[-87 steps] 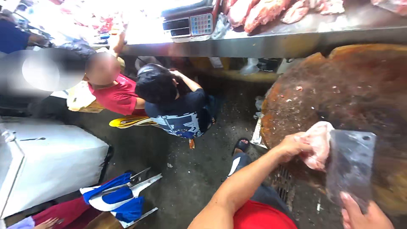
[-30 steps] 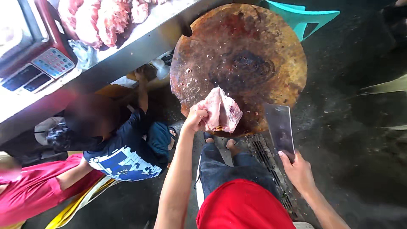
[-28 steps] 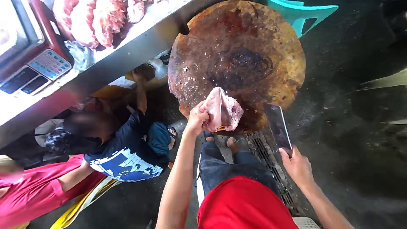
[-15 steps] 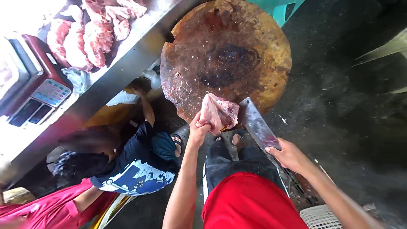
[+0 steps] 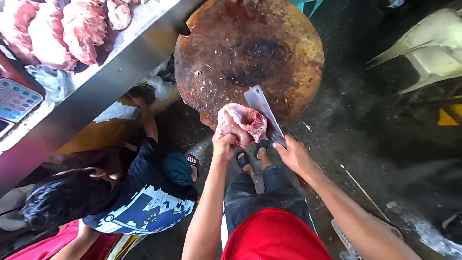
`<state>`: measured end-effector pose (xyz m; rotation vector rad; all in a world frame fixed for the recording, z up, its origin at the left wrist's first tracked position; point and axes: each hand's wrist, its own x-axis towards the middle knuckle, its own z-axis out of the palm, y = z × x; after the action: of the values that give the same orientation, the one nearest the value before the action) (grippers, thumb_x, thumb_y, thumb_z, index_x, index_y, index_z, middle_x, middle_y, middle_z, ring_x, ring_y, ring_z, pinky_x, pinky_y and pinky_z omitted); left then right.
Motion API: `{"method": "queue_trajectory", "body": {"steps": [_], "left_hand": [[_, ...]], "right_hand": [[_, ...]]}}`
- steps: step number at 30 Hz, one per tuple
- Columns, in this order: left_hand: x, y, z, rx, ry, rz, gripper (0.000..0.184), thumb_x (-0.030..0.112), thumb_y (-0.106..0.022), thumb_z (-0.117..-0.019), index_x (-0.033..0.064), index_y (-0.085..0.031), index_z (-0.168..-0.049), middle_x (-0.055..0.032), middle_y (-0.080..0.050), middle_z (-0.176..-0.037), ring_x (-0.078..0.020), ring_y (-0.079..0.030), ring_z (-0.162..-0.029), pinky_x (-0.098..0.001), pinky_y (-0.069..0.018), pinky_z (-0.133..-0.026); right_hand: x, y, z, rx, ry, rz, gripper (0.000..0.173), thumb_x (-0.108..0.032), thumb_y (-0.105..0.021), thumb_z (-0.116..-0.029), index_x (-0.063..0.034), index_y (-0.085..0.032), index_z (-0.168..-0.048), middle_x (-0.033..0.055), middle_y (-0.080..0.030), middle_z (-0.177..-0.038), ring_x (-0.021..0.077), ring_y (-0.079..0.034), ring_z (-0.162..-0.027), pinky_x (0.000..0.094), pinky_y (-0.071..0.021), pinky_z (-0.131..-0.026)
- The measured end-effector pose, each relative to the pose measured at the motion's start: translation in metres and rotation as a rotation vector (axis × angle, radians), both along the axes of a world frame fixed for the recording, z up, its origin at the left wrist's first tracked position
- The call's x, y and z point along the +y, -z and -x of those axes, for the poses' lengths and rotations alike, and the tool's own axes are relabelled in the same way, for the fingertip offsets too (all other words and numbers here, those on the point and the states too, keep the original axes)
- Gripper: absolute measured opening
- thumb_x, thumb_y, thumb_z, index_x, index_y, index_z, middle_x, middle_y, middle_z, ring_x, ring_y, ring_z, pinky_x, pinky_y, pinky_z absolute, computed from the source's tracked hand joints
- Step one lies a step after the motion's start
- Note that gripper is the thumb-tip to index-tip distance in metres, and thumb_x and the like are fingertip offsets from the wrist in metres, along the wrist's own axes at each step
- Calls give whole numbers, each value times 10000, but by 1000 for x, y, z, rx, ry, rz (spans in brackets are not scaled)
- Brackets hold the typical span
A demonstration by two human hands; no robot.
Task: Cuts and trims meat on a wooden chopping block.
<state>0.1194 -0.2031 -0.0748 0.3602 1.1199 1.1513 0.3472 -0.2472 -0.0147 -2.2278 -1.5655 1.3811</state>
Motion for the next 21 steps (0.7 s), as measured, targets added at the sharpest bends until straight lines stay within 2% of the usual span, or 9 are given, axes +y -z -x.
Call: {"method": "queue_trajectory", "body": {"steps": [2,4,7,9,11,13,15,19,21], "left_hand": [[1,0,6,-7,-31,-68,559,-55,-572,-755,145,-540,-1276,-60,-718,-991,-175,-711,-823,-383,-610,-677],[1,3,13,15,-62,-166,585,-54,-589,-767,151,-540,-1313,-55,-711,-1055,-174,-707,-887,-399,-612,-733],[-6,9,12,125,-86,-243,606,-59,-628,-765,129,-528,-1333,-67,-698,-1108,-191,-699,-954,-420,-611,-786],[-12,12,8,201,-92,-225,577,-76,-616,-759,97,-542,-1304,-80,-697,-1106,-212,-702,-959,-437,-614,-789],[-17,14,4,215,-94,-222,574,-83,-610,-768,85,-543,-1313,-80,-703,-1108,-212,-705,-968,-443,-616,-805],[-23,18,0,222,-96,-229,578,-84,-634,-762,87,-551,-1308,-80,-704,-1112,-214,-705,-980,-446,-618,-818],[-28,20,-3,231,-89,-227,594,-80,-666,-750,85,-550,-1308,-80,-700,-1120,-213,-701,-993,-448,-613,-834],[-34,20,-9,246,-94,-168,519,-72,-725,-742,76,-576,-1217,-82,-710,-1049,-216,-713,-927,-439,-624,-797],[-35,20,-11,260,-114,-148,471,-73,-719,-750,78,-568,-1170,-72,-704,-1005,-205,-710,-887,-429,-622,-778]], "right_hand": [[3,0,6,-10,45,-74,351,-355,-562,-1055,-51,-647,-1206,137,-691,-853,278,-693,-775,514,-563,-745],[-10,-2,4,-8,97,-99,346,-365,-578,-1045,-67,-653,-1204,124,-689,-847,256,-687,-746,504,-567,-723],[-56,-10,-7,30,169,-77,409,-392,-581,-1031,-55,-635,-1254,83,-679,-828,181,-653,-632,423,-581,-629],[-90,-12,-10,75,198,-63,424,-436,-562,-1029,-52,-649,-1188,49,-640,-730,149,-619,-551,388,-571,-561],[-111,-13,-9,88,181,1,452,-495,-511,-1043,-74,-650,-1135,26,-604,-672,150,-607,-535,389,-561,-552],[-116,-11,-4,77,131,69,478,-517,-462,-1061,-98,-645,-1199,39,-615,-687,180,-631,-569,420,-573,-585],[-109,-8,4,41,73,108,486,-491,-439,-1078,-80,-629,-1256,98,-652,-765,252,-668,-667,483,-569,-657],[-92,-2,11,-20,-16,224,513,-459,-418,-1094,-37,-568,-1342,211,-684,-1052,387,-698,-969,579,-551,-855],[-96,4,6,21,34,244,520,-451,-433,-1092,-41,-531,-1398,209,-681,-1108,366,-703,-958,558,-560,-858]]}}
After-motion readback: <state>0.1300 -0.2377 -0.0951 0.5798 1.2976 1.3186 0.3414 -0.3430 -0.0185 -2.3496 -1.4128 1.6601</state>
